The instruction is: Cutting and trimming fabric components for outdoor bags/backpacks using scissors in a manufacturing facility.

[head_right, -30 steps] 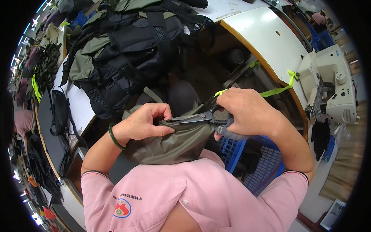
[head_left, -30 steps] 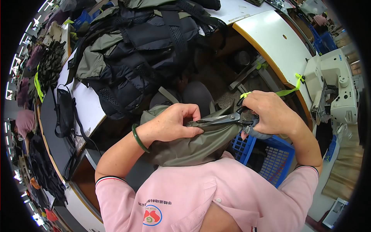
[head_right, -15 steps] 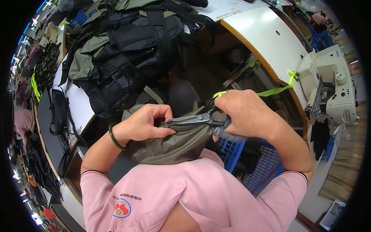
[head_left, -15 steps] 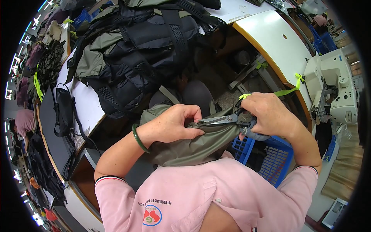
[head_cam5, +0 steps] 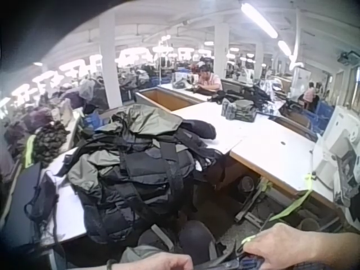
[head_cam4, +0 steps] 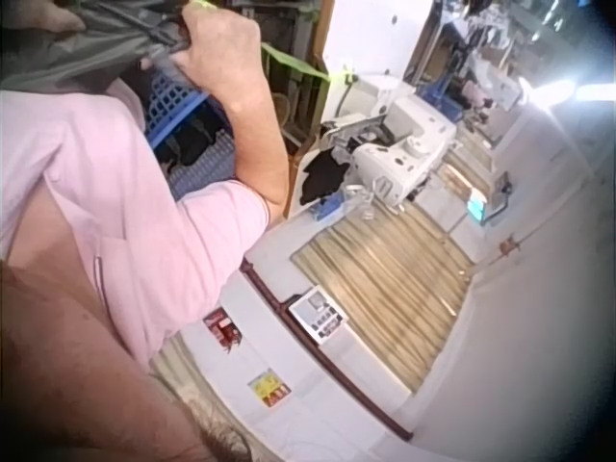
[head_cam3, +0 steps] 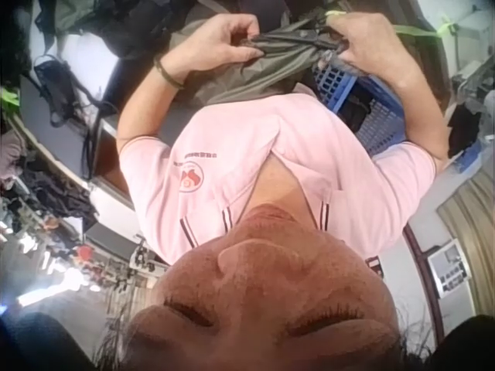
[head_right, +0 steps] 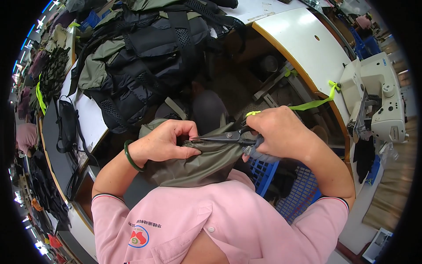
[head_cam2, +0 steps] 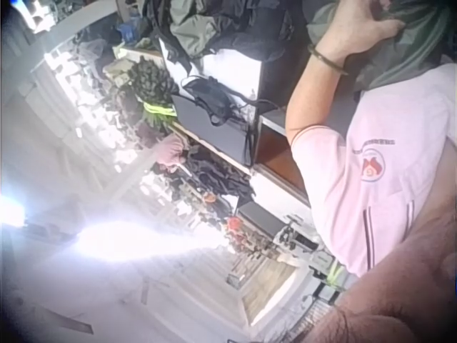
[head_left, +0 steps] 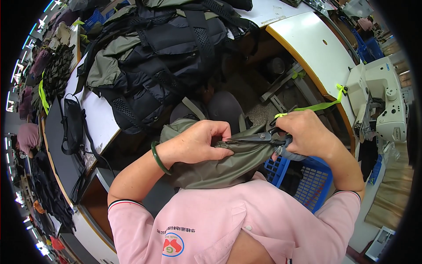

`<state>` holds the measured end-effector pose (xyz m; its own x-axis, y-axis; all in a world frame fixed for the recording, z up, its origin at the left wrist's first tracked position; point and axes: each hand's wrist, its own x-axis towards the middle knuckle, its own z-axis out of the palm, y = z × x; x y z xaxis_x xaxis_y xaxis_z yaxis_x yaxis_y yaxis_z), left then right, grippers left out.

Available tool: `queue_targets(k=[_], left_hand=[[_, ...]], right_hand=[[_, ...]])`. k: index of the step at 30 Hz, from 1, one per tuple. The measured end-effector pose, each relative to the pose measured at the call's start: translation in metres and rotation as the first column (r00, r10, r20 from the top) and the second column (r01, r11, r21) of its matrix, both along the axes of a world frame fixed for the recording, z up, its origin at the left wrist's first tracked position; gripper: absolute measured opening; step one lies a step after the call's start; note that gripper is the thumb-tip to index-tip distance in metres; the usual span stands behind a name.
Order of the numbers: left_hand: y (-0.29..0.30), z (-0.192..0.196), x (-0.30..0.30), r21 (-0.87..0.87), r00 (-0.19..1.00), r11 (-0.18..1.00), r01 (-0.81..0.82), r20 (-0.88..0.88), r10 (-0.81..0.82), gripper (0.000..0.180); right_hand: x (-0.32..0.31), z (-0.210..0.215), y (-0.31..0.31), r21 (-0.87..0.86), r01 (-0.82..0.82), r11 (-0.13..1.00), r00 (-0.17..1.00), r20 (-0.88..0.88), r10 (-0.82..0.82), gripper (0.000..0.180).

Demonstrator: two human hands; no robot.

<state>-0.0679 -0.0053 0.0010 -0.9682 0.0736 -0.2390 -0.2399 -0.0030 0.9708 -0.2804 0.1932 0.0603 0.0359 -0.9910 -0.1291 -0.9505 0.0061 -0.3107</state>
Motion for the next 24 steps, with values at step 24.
queue_targets(k=[24], left_hand=[[0.0,0.004,0.002,0.143,0.994,0.985,-0.093,-0.042,0.1,0.022]], right_hand=[[0.012,0.004,-0.007,0.346,0.212,0.914,0.415,0.815,-0.405,0.02]])
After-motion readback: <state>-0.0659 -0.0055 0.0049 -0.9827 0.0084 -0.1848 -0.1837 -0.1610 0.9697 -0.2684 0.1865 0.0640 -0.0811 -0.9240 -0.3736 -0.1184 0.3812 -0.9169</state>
